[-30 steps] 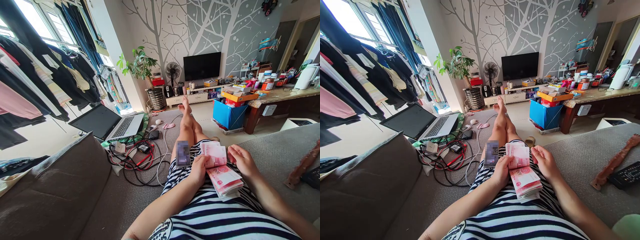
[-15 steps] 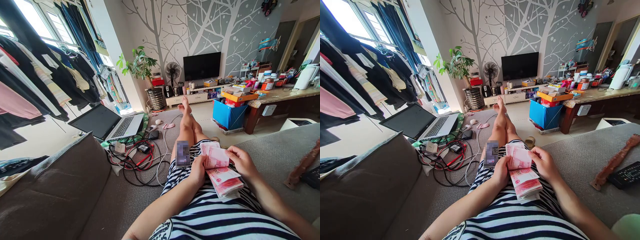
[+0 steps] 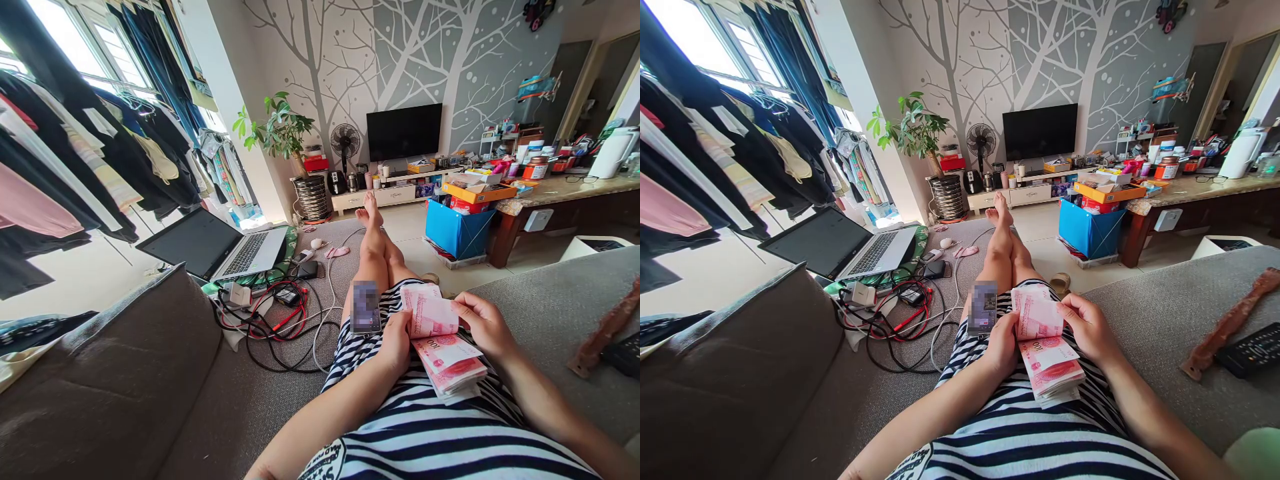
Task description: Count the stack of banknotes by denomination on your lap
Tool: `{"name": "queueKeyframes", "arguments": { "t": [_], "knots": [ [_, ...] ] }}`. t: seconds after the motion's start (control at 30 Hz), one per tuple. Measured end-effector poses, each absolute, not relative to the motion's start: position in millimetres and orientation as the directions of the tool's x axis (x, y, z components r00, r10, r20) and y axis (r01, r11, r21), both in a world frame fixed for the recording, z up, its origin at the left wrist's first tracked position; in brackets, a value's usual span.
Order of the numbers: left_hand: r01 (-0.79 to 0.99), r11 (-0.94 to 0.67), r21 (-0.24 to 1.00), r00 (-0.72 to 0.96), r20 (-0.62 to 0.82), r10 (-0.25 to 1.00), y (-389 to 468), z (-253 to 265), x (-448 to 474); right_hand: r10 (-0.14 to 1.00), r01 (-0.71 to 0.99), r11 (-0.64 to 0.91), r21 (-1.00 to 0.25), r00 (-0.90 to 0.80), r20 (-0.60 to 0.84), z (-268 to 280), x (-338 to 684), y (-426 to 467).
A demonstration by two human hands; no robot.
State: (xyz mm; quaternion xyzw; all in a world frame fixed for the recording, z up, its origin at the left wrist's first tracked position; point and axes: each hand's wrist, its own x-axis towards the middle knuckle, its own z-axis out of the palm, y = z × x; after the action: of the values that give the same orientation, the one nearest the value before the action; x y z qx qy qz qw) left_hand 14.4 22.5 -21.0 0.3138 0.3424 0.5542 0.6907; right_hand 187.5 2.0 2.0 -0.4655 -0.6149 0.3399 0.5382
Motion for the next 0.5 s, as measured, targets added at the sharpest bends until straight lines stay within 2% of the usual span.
{"name": "queueKeyframes", "arguments": {
  "t": [0.3, 0.5],
  "knots": [
    [-0.529, 0.167, 0.832, 0.149, -0.103, 0.983, 23.3, -24.2, 14.5, 0.935, 0.223, 0.342, -0.913, 0.014, 0.354, 3.8, 186.9, 0.3],
    [-0.513, 0.174, 0.841, 0.105, -0.139, 0.985, 23.5, -24.7, 14.7, 0.928, 0.223, 0.358, -0.907, 0.020, 0.372, 5.0, 185.9, -1.0]
  ]
}}
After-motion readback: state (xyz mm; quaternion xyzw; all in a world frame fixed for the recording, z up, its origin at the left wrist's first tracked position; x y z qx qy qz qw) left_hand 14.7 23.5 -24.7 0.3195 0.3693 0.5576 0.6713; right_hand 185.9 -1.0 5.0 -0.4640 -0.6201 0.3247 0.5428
